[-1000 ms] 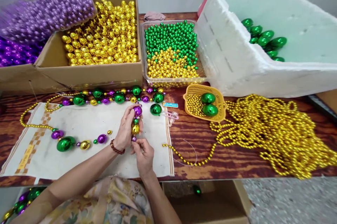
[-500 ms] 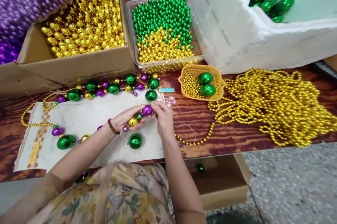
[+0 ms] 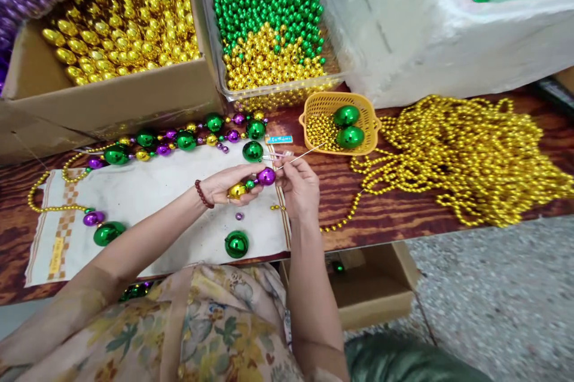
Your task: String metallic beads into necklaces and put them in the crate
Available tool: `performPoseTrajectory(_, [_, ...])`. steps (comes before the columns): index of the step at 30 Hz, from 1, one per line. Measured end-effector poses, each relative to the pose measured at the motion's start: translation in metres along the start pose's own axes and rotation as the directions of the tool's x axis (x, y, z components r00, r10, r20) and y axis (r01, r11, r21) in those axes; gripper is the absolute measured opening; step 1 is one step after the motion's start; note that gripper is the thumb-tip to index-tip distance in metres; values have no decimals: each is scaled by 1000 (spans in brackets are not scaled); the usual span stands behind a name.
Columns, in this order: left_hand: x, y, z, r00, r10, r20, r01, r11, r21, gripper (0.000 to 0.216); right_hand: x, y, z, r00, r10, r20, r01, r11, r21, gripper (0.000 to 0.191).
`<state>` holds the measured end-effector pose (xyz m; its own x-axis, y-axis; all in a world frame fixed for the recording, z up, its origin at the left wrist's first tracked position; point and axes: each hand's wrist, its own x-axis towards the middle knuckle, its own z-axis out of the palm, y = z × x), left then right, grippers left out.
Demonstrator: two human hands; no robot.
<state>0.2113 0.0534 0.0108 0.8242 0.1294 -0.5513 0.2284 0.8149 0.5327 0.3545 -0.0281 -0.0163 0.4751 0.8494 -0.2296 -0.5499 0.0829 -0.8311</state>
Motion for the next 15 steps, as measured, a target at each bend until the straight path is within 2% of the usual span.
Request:
performPoseTrajectory(3, [1, -3, 5, 997, 80, 24, -82, 990, 113, 33, 0, -10, -5, 988, -140, -68, 136, 989, -54, 29])
performPoseTrajectory(5, [2, -5, 8, 991, 127, 50, -134, 976, 173, 36, 0, -17, -9, 978, -194, -73, 188, 978, -90, 28])
performPoseTrajectory(10, [1, -7, 14, 981, 186, 58, -194, 941, 276, 41, -5, -19, -15, 992, -113, 55, 120, 981, -153, 32])
performPoseTrajectory(15, [-3, -10, 18, 982, 186, 22, -180, 905, 385, 40, -10, -28, -18, 983, -181, -25, 174, 969, -173, 31])
